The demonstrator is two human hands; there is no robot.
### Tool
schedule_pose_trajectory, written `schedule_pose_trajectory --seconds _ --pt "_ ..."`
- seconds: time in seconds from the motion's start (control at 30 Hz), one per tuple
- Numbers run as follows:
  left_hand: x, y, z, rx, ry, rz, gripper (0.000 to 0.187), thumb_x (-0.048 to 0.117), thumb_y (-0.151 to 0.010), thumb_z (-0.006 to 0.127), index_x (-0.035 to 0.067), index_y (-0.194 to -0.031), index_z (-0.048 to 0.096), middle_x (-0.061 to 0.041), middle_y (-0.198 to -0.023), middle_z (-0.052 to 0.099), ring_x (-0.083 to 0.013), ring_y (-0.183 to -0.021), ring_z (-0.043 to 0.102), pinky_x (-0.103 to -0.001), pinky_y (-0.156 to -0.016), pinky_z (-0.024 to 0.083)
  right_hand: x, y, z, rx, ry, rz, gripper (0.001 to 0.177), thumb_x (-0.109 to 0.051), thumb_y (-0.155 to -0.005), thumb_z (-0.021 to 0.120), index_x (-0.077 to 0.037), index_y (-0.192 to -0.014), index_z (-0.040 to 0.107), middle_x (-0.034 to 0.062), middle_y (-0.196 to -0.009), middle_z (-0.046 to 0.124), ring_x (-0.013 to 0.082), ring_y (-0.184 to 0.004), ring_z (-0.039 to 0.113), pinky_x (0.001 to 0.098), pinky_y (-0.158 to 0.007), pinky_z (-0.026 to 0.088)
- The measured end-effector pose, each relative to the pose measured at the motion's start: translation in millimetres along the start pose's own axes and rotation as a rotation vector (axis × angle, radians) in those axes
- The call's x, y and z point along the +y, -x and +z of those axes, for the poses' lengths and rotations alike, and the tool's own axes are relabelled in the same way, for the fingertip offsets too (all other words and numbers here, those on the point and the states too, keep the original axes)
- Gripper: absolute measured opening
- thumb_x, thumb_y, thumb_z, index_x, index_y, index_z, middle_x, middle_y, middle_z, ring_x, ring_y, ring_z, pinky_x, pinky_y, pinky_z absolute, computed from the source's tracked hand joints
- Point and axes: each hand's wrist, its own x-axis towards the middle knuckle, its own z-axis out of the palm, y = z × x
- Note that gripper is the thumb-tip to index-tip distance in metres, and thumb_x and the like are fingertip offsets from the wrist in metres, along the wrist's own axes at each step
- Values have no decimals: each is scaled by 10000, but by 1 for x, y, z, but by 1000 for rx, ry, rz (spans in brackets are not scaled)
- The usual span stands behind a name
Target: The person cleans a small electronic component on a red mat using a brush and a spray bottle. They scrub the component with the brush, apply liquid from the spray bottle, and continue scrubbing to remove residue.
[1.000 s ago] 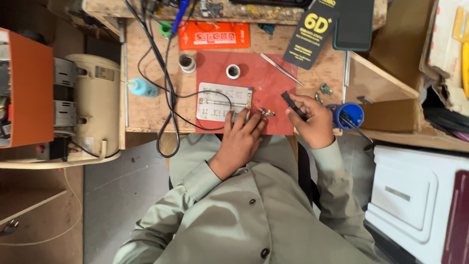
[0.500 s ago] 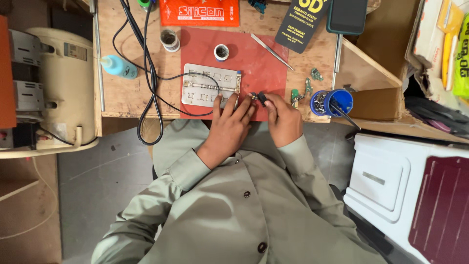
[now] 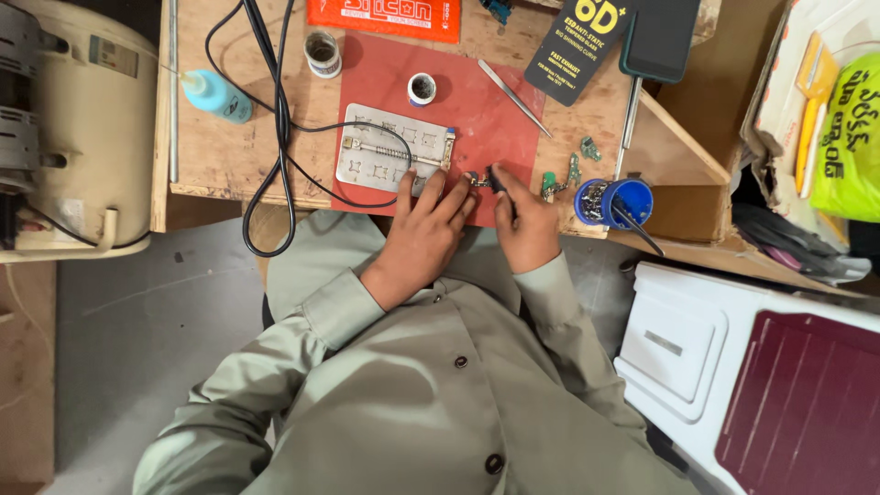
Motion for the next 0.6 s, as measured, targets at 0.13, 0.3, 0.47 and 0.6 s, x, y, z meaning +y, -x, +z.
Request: schedule_pose_trajectory --seconds 0.13,0.3,0.47,0.6 --pt "0 2 0 18 16 5 513 179 -877 632 30 -1368 637 -112 -1468 527 -356 -1376 424 -643 -1156 273 5 -6 -11 16 98 -24 386 19 -959 659 -71 -1334 670 173 -1080 765 215 -725 685 340 -752 553" --pt "0 2 0 11 -32 -3 510 169 -870 609 50 -1365 638 -101 -1470 525 -344 -1400 422 -642 -1164 268 1 -3 -17 -152 -94 320 396 -5 -986 642 -74 -1374 682 162 -882 736 182 -635 583 299 -658 482" --pt "0 2 2 11 -24 -7 521 175 -870 600 48 -1375 626 -107 -1468 523 -343 -1398 420 -641 -1163 268 10 -3 4 27 73 -98 357 37 -929 678 -39 -1278 673 138 -1130 772 187 -995 742 453 -1029 344" --pt "0 3 2 -5 -32 7 541 177 -868 597 44 -1392 611 -116 -1455 512 -350 -1395 412 -648 -1154 266 17 -2 2 62 -33 -25 384 57 -961 668 -34 -1334 679 173 -1252 750 189 -1097 743 336 -1020 537"
